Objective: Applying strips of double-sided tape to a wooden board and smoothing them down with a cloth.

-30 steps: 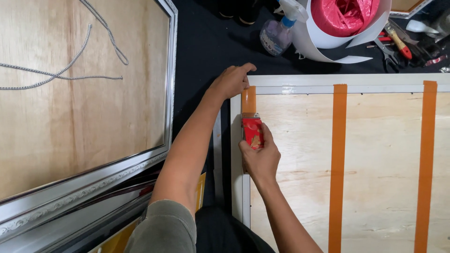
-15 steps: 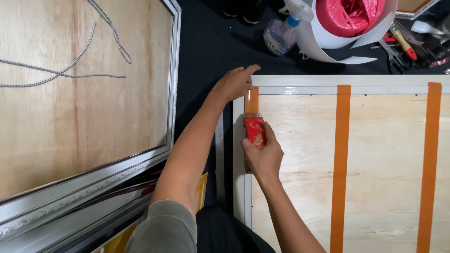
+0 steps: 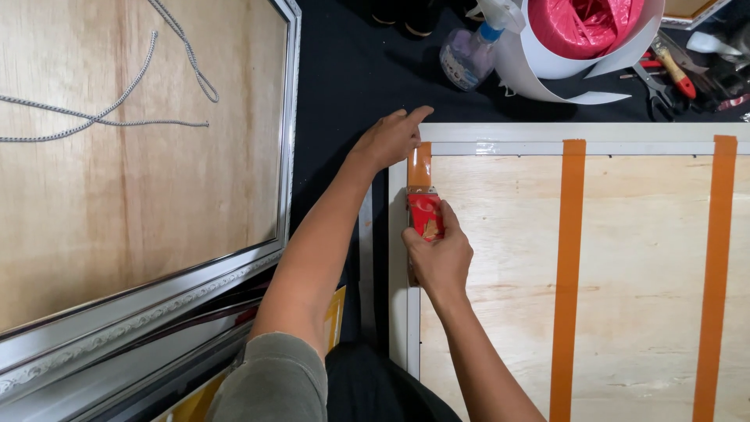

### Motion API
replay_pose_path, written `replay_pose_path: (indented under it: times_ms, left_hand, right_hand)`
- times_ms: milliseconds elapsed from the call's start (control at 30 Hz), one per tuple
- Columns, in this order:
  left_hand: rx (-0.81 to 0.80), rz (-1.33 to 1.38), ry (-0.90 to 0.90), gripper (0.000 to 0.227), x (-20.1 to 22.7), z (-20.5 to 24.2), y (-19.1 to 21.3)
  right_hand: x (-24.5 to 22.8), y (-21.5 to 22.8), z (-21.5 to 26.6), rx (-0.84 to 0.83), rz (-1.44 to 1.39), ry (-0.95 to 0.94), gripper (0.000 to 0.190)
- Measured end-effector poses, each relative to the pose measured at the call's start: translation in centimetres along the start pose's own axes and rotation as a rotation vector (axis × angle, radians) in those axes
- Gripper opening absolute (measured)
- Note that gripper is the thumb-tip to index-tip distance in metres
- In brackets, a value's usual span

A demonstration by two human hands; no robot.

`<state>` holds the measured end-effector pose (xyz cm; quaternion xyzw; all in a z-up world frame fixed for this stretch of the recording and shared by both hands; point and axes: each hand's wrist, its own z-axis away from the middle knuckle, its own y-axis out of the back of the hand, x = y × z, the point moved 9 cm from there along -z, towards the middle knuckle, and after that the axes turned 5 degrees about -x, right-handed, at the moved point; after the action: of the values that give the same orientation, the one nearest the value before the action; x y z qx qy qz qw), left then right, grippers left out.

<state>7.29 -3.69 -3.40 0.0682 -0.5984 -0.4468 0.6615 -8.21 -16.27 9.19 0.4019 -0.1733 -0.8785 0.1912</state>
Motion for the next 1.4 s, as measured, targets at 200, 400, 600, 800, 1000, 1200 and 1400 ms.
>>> replay_pose_path:
  times_ms: [200,400,600,800,1000,1200,1400]
  left_hand:
    - [0.053,0.015,0.002,0.055,-1.1,-0.3,-0.3]
    - [0.267,0.101,0.073,0.038,-4.5,-0.4,0.1]
    - [0.129,-0.032,0.221,0.068,-2.3,-0.2,0.2]
    - [0.121,-0.02,0.24,0.057,-3.0,-0.8,-0.2]
    - [0.151,-0.058,0.212,0.044,-4.7,-2.6,-0.7]
    - [0.098,-0.046,0.067,0.045,-5.4,-2.6,-1.3]
    - [0.034,-0.706,-0.515,0.052,-1.9,1.7,-5.0]
  right_hand:
    - [-0.3,0.0,0.0,-0.005,-0.005,0.017,0.079]
    - [-0.1,-0.1,-0.6,0.001,0.018,0.016,0.078]
    - [0.0,-0.3,-0.6,-0.003,0.013,-0.014,0.079]
    - [-0.1,-0.3,-0.5,0.008,0.005,-0.011,0.078]
    - [0.0,-0.3,-0.7,0.021,0.015,-0.007,0.077]
    - [0.2,-0.2,-0.7,0.02,0.023,-0.005,0.077]
    - [0.0,-0.3,-1.2,-0.039,0.099,0.003,0.078]
